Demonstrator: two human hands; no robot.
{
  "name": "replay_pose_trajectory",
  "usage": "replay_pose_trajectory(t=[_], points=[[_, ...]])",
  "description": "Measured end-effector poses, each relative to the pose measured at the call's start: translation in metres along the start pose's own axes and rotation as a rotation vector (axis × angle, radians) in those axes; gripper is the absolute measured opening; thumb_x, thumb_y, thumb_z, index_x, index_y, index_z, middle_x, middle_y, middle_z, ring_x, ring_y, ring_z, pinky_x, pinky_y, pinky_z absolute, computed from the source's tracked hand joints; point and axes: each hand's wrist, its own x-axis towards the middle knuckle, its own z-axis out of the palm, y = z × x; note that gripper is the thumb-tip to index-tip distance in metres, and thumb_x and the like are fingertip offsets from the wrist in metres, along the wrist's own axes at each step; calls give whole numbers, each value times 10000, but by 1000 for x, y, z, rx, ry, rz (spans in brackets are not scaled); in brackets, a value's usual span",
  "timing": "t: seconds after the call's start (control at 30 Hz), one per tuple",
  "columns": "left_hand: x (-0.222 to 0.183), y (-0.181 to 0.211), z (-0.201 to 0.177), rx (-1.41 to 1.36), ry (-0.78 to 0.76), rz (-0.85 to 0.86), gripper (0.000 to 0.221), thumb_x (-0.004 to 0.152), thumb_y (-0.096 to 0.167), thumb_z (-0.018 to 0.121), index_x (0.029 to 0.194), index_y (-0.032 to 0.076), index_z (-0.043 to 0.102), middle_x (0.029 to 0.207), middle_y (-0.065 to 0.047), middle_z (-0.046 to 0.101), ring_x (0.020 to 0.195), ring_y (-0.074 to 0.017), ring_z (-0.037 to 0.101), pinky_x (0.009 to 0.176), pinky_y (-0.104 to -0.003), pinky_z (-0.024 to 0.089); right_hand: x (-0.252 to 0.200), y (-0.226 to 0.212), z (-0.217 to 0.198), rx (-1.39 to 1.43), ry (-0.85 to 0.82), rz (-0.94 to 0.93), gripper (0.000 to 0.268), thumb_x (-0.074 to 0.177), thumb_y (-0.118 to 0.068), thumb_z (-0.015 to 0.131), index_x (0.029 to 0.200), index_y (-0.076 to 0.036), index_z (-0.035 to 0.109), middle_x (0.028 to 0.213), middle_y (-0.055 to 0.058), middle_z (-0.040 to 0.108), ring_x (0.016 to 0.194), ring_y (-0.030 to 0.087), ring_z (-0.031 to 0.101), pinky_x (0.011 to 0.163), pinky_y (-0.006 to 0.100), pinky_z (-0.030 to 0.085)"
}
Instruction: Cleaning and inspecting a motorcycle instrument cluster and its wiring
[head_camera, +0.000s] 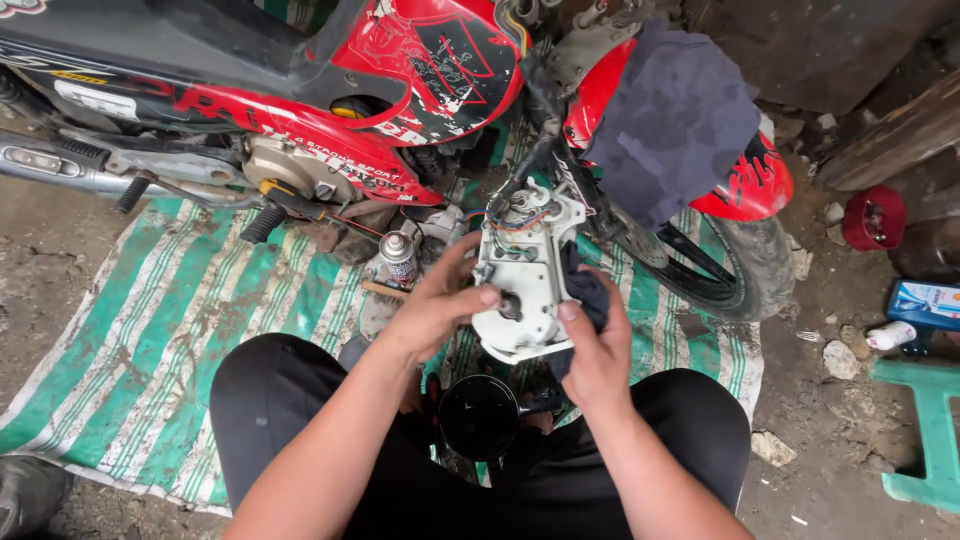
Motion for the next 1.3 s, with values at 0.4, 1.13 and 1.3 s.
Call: replay_pose_trajectory(t=[0.4,1.13,1.3], points=[[29,-65,-4,-368,-51,129,1109,712,274,909,1705,75,455,1364,-201,734,1154,-297,745,918,-472,670,8,-79,-10,-571,-91,-193,233,1039,-17,703,1257,45,754,1262,254,697,592,240,771,582,356,715],[7,-23,13,270,245,497,1324,576,323,1045,1698,-20,432,1488,-280,686,1431,-385,632,1215,-517,502,42,-53,45,-991,5,-91,404,892,-124,905,1282,-84,812,904,175,791,804,287,753,728,417,598],[7,-19,12,360,246,452,1300,569,255,1023,1690,-27,431,1564,-325,618,1472,-476,602,1239,-538,488,52,-38,47,-885,186,-146,202,916,-49,874,1102,-126,878,766,58,723,696,104,562,602,271,469]])
